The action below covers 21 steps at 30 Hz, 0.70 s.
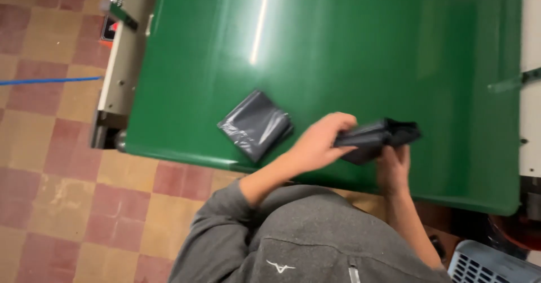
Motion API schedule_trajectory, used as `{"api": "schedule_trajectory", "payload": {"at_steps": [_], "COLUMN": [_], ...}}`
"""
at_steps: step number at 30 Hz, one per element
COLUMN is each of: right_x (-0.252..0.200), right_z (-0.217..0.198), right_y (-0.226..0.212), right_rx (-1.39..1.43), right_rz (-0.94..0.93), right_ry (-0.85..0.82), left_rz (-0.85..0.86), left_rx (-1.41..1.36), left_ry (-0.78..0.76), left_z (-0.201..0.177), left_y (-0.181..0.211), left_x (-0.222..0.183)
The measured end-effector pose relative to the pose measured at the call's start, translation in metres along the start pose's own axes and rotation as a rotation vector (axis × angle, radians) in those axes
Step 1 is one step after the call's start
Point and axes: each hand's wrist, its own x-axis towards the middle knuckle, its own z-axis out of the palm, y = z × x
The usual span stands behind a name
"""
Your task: Folding plastic bags coming from a machine and placing them into a basket.
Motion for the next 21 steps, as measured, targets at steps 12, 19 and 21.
{"api": "schedule_trajectory", "payload": {"at_steps": [12, 19, 21], "right_x": [-0.010, -0.021, -0.022], "right_z": [0.217, 0.238, 0.238], "right_y": [0.121, 0.109, 0.104], "right_rx": [-0.432, -0.952, -1.285], "right_rz": [0.150, -0.085, -0.008], "right_ry": [-0.108, 0.057, 0.147], "left_rz": [-0.395, -0.254, -0.421], "left_rx": [0.773, 1.014, 0.954], "left_ry": [0.201, 0.155, 0.137], "left_z": [-0.163, -0.149, -0.140], "left_y": [-0.153, -0.164, -0.164], "left_x": [-0.079, -0.076, -0.068]}}
